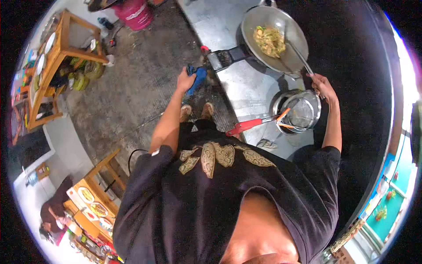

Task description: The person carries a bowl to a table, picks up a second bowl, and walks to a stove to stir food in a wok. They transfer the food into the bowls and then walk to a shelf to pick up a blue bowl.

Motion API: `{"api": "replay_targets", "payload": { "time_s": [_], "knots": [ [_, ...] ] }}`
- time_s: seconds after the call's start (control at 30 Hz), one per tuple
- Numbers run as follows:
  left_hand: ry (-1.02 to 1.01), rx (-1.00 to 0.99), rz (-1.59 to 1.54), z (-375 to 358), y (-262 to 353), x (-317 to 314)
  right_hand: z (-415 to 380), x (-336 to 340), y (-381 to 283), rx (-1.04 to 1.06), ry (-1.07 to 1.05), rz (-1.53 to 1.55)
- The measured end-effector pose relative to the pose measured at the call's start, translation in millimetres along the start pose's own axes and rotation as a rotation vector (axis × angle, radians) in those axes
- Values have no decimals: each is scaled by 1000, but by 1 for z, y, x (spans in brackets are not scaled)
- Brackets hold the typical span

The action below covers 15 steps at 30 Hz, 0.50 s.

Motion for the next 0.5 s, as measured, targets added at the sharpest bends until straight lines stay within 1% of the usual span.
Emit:
{"api": "replay_targets", "payload": {
  "time_s": [0.07,0.13,0.2,0.27,0.33,0.4,0.47,0.5],
  "knots": [
    [-68,-37,37,-1,6,-13,-11,20,-9,-48,-3,-143],
    [-161,-65,59,-20,1,-24,-19,35,-25,-126,-119,-264],
    [-257,86,74,-40,-22,-35,-16,42,-45,-181,-221,-476],
    [-270,129,78,-52,-67,-54,-3,40,-58,-244,-275,-584],
    [-334,203,96,-81,-68,-47,17,39,-64,-321,-356,-657],
    [-306,144,67,-88,-124,-57,34,27,-79,-289,-398,-674],
    [-271,227,49,-121,-118,-36,62,26,-80,-265,-390,-653],
    [-220,252,31,-127,-147,-37,81,25,-77,-229,-384,-662]
  ]
}}
Point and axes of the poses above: each hand's wrist, its own z-axis towards the middle knuckle, its own x-axis out of the back of the hand, y = z × x, the point moved 5 cm from there along z, towards the middle knuckle, and after that the axes turned 14 degrees about -y, right-handed, at the moved point
